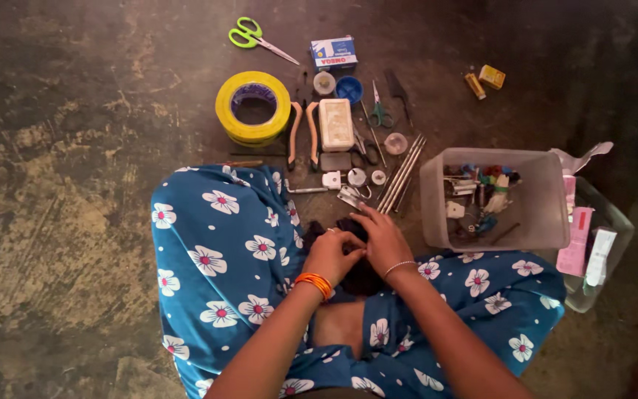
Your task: The person sits on the floor and uses a metal rod to manipulate a dark object, then picks up small white plastic components from a container and attaches them to the object. The person continues to handle the components and the object throughout the clip.
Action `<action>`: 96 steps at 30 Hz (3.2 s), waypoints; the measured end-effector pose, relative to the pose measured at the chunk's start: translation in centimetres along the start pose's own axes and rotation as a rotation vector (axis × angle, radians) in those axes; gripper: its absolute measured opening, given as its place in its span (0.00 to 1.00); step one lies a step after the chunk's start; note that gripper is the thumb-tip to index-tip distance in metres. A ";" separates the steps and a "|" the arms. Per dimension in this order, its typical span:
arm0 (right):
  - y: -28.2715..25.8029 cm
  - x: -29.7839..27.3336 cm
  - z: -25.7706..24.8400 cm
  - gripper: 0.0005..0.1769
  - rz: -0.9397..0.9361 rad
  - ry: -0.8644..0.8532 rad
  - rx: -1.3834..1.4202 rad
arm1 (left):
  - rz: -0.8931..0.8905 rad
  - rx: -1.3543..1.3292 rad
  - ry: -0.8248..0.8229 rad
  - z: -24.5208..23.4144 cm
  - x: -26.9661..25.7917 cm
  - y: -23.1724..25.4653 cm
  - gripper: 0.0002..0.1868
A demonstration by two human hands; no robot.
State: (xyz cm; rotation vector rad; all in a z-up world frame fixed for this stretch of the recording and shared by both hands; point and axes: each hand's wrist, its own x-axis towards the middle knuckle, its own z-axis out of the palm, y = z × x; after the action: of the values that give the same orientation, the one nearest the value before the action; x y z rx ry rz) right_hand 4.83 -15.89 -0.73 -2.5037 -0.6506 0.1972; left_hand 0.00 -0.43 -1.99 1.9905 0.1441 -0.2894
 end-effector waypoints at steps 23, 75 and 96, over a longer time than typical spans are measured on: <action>13.0 -3.0 -11.3 0.20 0.442 0.522 0.078 | -0.014 -0.019 0.018 0.4 0.4 -0.1 0.09; 4.8 -6.4 1.8 0.15 0.880 0.018 1.772 | -0.124 -0.484 0.163 0.7 1.5 -1.8 0.17; 8.6 -6.6 7.7 0.12 0.783 -0.190 1.361 | 0.116 -0.158 0.263 0.5 0.4 -0.6 0.08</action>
State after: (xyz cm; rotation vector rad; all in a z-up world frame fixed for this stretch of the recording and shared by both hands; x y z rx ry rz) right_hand 0.57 -21.88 -11.80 -1.2568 0.3972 0.8281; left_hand 0.23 -0.70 -2.83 1.8645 0.2118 0.0584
